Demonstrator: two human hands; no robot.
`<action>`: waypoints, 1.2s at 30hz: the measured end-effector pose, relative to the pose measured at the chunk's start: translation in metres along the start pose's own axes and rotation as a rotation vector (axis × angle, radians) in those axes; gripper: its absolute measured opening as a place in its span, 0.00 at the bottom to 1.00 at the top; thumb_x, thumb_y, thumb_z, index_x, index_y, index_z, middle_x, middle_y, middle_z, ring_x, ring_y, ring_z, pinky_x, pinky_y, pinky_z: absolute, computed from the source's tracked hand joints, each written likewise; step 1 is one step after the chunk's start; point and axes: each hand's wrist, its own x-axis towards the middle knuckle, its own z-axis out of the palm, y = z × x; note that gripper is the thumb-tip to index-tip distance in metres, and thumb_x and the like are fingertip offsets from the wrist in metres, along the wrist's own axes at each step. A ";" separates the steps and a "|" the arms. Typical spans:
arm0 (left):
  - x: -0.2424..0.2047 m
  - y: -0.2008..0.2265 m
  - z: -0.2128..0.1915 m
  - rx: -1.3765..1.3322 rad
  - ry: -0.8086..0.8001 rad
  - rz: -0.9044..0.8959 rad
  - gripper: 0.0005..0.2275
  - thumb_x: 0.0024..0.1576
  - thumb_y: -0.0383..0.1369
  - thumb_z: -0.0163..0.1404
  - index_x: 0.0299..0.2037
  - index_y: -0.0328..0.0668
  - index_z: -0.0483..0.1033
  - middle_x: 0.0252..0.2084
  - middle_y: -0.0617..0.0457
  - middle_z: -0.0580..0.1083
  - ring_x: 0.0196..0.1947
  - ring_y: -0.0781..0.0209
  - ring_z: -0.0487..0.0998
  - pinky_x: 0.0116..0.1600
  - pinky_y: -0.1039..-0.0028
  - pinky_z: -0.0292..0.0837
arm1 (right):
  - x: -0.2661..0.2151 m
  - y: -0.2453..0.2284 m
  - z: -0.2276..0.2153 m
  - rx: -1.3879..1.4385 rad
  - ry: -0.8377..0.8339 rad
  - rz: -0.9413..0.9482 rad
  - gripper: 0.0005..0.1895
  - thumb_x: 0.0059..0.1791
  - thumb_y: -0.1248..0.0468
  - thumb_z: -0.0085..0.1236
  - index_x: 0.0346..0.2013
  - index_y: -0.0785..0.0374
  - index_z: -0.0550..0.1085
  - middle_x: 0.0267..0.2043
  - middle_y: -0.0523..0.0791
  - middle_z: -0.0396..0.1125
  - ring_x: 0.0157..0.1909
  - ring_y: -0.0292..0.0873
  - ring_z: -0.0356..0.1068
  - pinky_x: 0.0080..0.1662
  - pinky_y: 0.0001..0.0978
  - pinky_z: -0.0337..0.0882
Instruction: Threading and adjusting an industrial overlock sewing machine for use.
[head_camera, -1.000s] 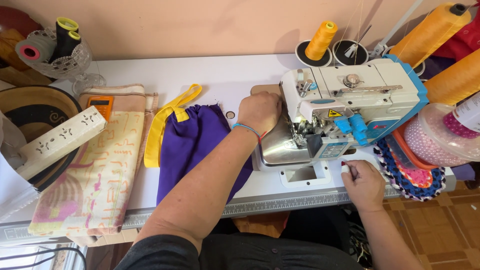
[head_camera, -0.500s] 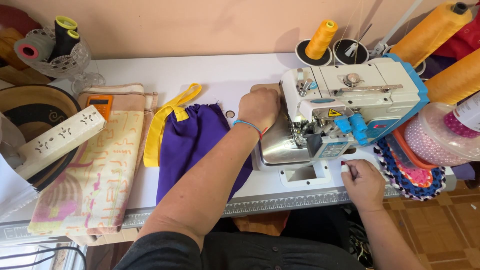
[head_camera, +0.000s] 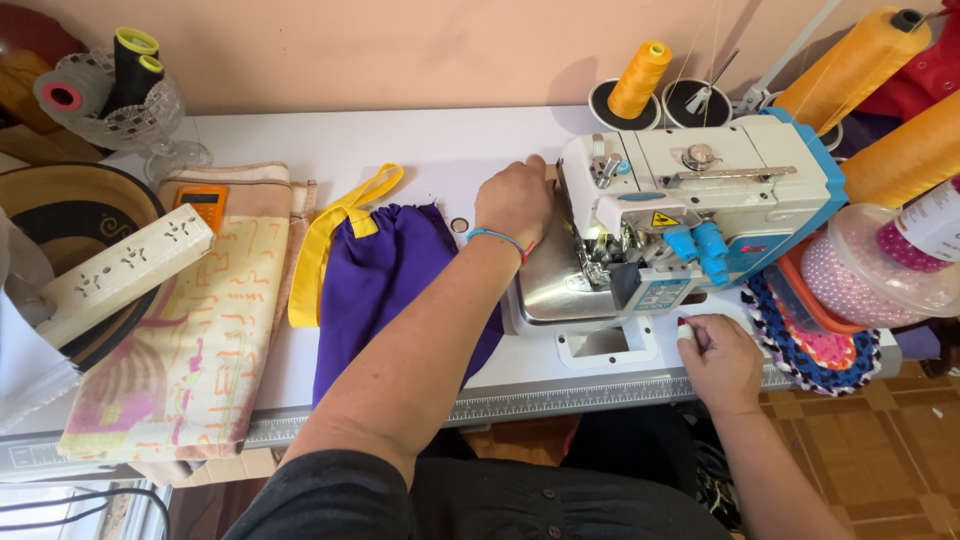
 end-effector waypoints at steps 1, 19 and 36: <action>-0.003 0.003 -0.004 -0.013 0.004 -0.028 0.11 0.64 0.38 0.40 0.45 0.41 0.72 0.37 0.45 0.77 0.43 0.44 0.83 0.48 0.55 0.80 | -0.001 0.002 0.000 -0.007 -0.001 -0.001 0.04 0.47 0.61 0.64 0.36 0.54 0.80 0.20 0.41 0.62 0.29 0.48 0.69 0.37 0.38 0.73; -0.121 -0.179 -0.071 -0.028 0.386 0.009 0.04 0.53 0.34 0.55 0.35 0.47 0.80 0.38 0.44 0.77 0.38 0.41 0.79 0.46 0.52 0.73 | -0.011 0.021 0.012 -0.119 -0.164 0.020 0.12 0.48 0.58 0.58 0.45 0.53 0.82 0.37 0.41 0.73 0.43 0.48 0.71 0.46 0.39 0.69; -0.029 -0.165 -0.020 0.221 0.106 -0.234 0.23 0.62 0.53 0.38 0.40 0.44 0.80 0.42 0.46 0.79 0.48 0.43 0.75 0.53 0.54 0.66 | -0.003 -0.013 -0.011 -0.188 -0.291 0.243 0.11 0.52 0.54 0.53 0.42 0.51 0.81 0.36 0.40 0.72 0.44 0.47 0.71 0.44 0.42 0.71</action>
